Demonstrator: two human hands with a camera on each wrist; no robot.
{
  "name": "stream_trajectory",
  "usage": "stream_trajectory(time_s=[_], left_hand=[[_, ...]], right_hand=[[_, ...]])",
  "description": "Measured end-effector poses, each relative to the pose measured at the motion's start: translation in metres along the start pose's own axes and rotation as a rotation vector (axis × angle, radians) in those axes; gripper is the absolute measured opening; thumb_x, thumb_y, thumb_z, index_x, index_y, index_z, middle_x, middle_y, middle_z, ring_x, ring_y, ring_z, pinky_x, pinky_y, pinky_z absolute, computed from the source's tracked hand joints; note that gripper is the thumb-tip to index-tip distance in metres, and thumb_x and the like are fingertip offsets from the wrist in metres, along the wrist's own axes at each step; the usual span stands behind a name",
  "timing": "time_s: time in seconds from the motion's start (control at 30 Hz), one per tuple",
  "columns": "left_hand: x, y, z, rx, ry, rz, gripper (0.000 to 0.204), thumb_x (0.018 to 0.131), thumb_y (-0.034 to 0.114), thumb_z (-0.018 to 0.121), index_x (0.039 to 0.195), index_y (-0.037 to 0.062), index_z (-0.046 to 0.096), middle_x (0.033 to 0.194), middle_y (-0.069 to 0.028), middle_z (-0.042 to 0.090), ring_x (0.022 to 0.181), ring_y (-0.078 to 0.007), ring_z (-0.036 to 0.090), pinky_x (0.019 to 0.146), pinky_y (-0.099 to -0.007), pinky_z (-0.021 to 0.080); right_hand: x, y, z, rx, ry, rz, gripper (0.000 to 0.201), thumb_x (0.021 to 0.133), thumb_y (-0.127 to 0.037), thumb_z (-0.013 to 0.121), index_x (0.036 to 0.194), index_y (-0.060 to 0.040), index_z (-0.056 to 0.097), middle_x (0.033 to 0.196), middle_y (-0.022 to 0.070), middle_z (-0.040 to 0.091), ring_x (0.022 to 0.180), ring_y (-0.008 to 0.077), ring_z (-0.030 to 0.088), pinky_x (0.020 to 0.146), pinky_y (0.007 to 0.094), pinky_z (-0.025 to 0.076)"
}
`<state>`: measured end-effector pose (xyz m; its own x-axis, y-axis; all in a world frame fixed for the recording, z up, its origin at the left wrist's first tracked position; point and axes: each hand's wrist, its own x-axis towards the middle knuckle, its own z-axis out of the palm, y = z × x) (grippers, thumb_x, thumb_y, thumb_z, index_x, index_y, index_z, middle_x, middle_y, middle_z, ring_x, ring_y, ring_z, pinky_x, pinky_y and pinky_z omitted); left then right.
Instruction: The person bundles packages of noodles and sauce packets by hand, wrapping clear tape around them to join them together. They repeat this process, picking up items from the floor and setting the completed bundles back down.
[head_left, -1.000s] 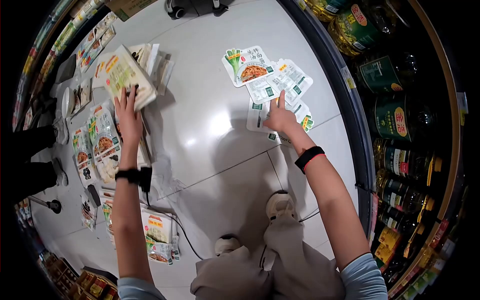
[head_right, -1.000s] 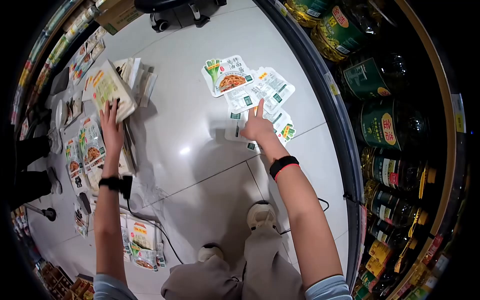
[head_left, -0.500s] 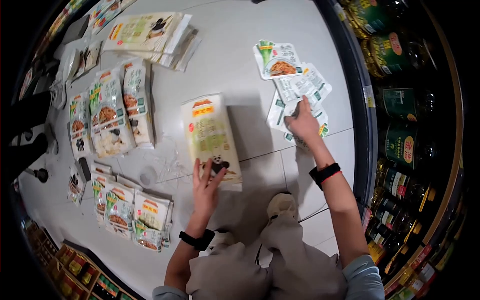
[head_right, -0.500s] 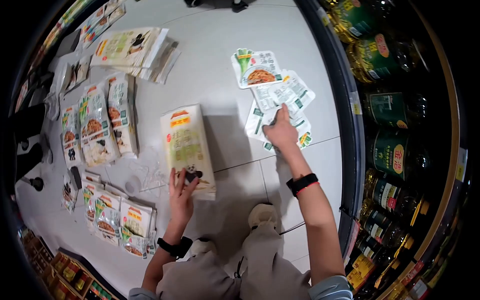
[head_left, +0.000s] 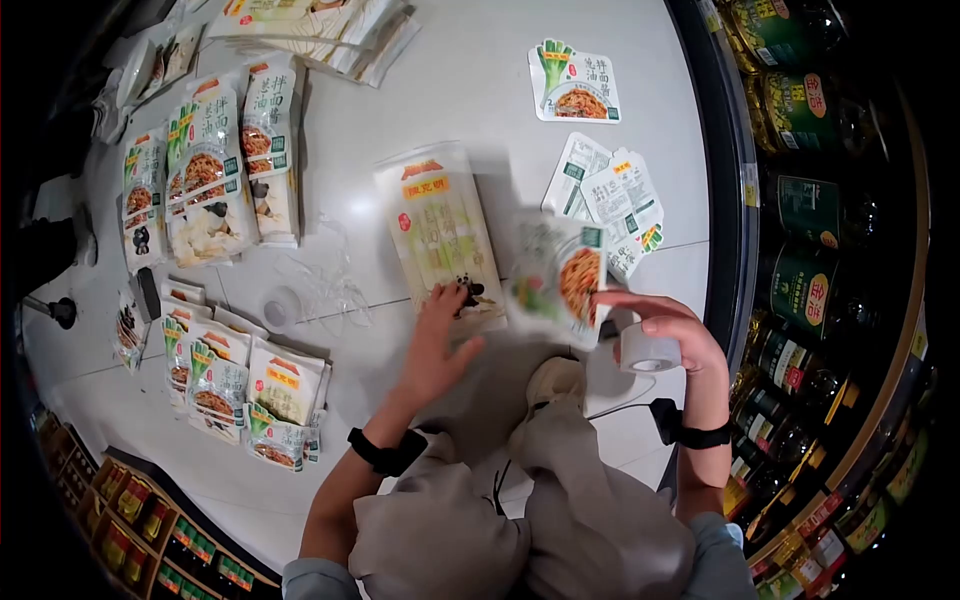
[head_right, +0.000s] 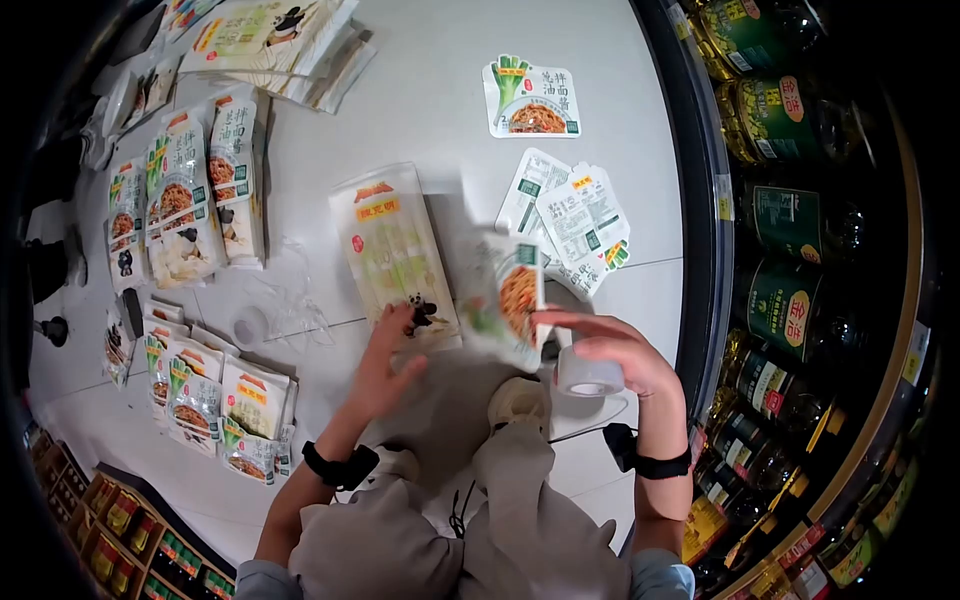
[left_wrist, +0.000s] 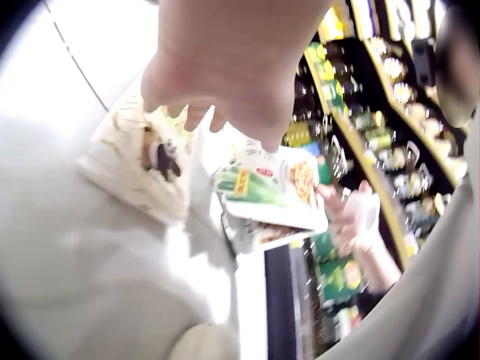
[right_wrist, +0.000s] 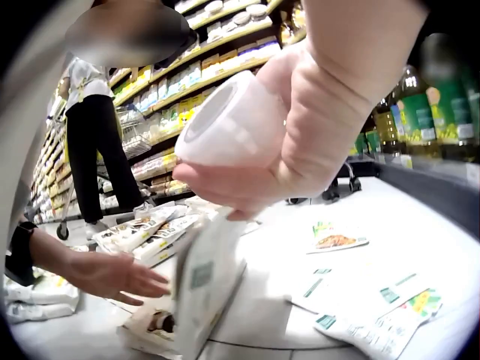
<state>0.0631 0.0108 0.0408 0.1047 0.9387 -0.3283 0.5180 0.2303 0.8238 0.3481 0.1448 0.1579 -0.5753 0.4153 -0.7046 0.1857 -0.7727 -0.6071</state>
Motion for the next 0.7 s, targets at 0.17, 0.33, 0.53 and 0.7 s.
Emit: stream_trajectory(time_s=[0.17, 0.33, 0.53, 0.7], left_hand=[[0.025, 0.009, -0.026, -0.798, -0.027, -0.371, 0.052, 0.08, 0.012, 0.066, 0.127, 0.0046, 0.046, 0.121, -0.0119, 0.051, 0.112, -0.0173, 0.047, 0.096, -0.0293, 0.037], [0.038, -0.028, -0.021, -0.585, 0.072, -0.374, 0.038, 0.078, 0.015, 0.069, 0.109, -0.0029, 0.056, 0.08, -0.0078, 0.065, 0.069, -0.0104, 0.06, 0.062, -0.0247, 0.048], [0.072, -0.045, -0.048, -0.312, 0.058, -0.302, 0.038, 0.078, 0.016, 0.068, 0.108, -0.005, 0.058, 0.082, -0.0155, 0.066, 0.069, -0.0174, 0.063, 0.062, -0.0299, 0.049], [0.089, -0.043, -0.074, -0.058, 0.007, -0.222, 0.037, 0.074, 0.019, 0.07, 0.104, -0.0019, 0.06, 0.081, -0.02, 0.064, 0.07, -0.0268, 0.063, 0.065, -0.0329, 0.049]], right_hand=[[0.049, 0.05, -0.001, 0.397, -0.244, 0.18, 0.064, 0.081, -0.034, 0.053, 0.124, 0.0128, 0.042, 0.101, 0.0243, 0.058, 0.078, 0.0285, 0.063, 0.067, 0.0393, 0.053], [0.097, 0.093, 0.003, 0.437, -0.196, 0.209, 0.049, 0.085, -0.029, 0.049, 0.121, 0.0049, 0.049, 0.11, 0.0166, 0.056, 0.085, 0.0214, 0.062, 0.073, 0.0355, 0.054], [0.113, 0.089, 0.026, -0.087, -0.055, 0.028, 0.035, 0.084, -0.014, 0.053, 0.117, -0.0023, 0.055, 0.113, 0.0051, 0.056, 0.093, 0.0151, 0.055, 0.078, 0.0287, 0.049], [0.114, 0.044, 0.031, -0.779, 0.233, -0.3, 0.046, 0.078, -0.014, 0.063, 0.122, -0.009, 0.05, 0.116, 0.0036, 0.056, 0.098, 0.0193, 0.055, 0.082, 0.0314, 0.046]])
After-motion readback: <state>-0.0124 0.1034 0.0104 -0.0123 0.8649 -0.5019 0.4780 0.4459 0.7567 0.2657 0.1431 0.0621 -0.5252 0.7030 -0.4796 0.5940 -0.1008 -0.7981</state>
